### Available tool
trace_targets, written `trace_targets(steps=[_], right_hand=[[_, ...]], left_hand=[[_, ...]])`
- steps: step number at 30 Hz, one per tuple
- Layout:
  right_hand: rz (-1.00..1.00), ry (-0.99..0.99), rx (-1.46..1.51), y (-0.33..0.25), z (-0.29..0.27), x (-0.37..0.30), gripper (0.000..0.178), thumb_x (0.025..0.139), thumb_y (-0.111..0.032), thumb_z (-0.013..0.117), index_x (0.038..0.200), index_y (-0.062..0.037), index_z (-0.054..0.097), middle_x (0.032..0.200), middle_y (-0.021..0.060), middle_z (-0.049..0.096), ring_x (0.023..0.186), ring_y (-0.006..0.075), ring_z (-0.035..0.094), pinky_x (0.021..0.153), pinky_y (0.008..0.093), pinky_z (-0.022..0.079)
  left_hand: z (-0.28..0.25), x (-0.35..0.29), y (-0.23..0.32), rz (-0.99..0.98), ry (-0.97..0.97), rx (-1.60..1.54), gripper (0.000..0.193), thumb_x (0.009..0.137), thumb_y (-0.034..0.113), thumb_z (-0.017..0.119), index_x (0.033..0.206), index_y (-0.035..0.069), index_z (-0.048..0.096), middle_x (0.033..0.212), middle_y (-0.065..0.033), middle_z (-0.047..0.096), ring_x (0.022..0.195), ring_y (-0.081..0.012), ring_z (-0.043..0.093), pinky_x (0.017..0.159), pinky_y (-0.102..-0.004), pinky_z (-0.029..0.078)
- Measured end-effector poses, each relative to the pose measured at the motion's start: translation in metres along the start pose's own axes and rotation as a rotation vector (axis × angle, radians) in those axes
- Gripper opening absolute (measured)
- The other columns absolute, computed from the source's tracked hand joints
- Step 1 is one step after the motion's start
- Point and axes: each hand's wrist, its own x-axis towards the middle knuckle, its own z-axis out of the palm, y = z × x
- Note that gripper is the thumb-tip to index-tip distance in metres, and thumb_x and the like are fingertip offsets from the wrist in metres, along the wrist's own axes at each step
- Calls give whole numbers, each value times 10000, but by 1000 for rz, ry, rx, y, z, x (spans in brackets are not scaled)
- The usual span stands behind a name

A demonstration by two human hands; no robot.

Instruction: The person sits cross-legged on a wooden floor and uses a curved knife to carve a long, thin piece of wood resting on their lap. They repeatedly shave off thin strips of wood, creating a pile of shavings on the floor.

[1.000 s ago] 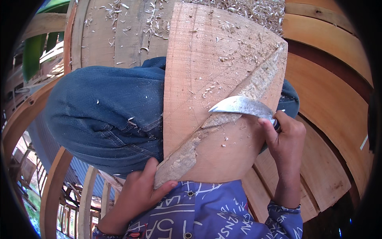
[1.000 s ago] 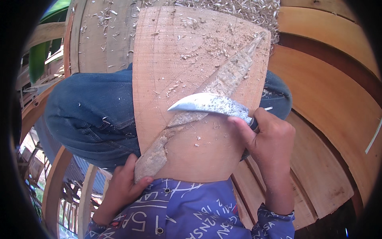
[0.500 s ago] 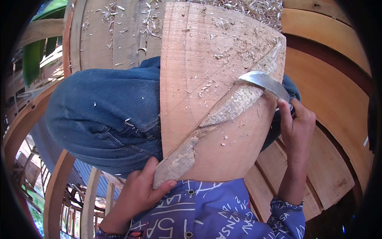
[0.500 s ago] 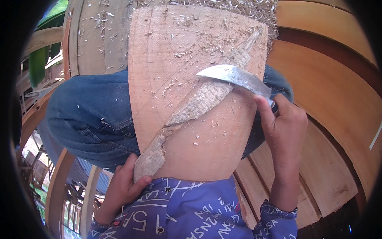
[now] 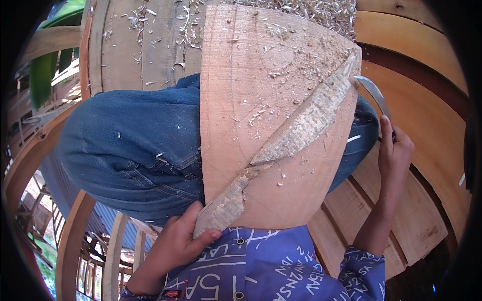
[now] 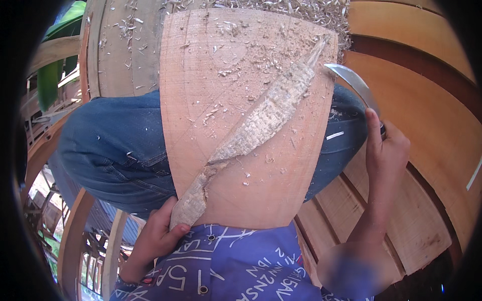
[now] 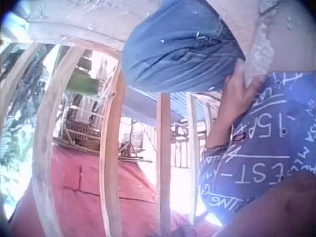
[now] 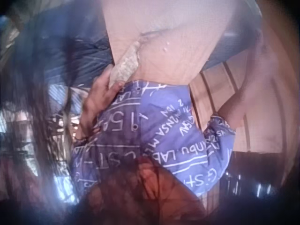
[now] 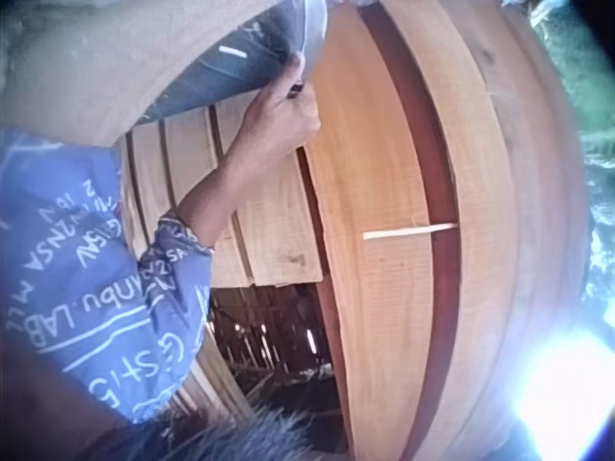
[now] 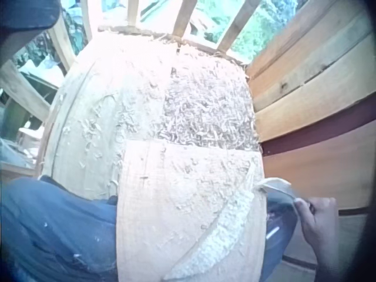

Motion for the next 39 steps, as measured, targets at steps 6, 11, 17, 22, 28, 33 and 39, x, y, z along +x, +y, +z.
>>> trace_targets(steps=[6,11,17,22,28,33,39], right_hand=[[-427,-254,102,-39,8,-56,441,774,-443,739,682,-47,568,538,126,507,455,299,514,457,370,396],[-44,-22,53,-9,8,-3,494,861,-398,664,632,21,534,519,169,460,441,304,415,451,378,336],[-306,-176,70,-41,1,-47,491,838,-426,685,666,14,551,518,153,470,451,286,499,463,358,380],[-97,-97,-14,-22,12,-13,522,835,-449,675,665,25,537,536,155,490,475,305,529,476,374,391],[-131,-144,2,-27,-7,-33,529,825,-460,679,667,20,524,541,154,495,485,330,516,476,392,382],[-171,-123,92,-30,16,-24,539,862,-451,648,654,27,512,528,160,463,469,299,393,468,371,347],[-135,-112,45,-20,-6,-20,491,837,-426,681,668,19,565,519,156,468,449,276,432,457,354,359]], left_hand=[[4,4,7,-2,29,30,434,880,384,645,985,-4,482,722,-247,606,774,-447,641,610,-425,483],[-1,-1,4,-23,9,27,432,875,379,649,981,-5,483,722,-252,601,777,-461,630,616,-434,481],[2,4,6,2,19,42,432,872,385,650,972,-2,485,721,-252,600,764,-454,633,615,-436,480],[3,0,3,-20,27,35,439,874,392,645,979,-3,485,739,-256,611,763,-450,641,625,-445,485],[3,4,6,14,34,99,433,876,384,643,993,-2,486,726,-255,613,771,-448,643,622,-444,489],[6,1,3,-25,34,65,444,868,396,650,1001,4,487,723,-257,615,768,-450,641,628,-453,491],[7,4,8,7,80,142,481,850,427,669,973,-2,490,664,-242,606,702,-449,641,595,-450,495]])
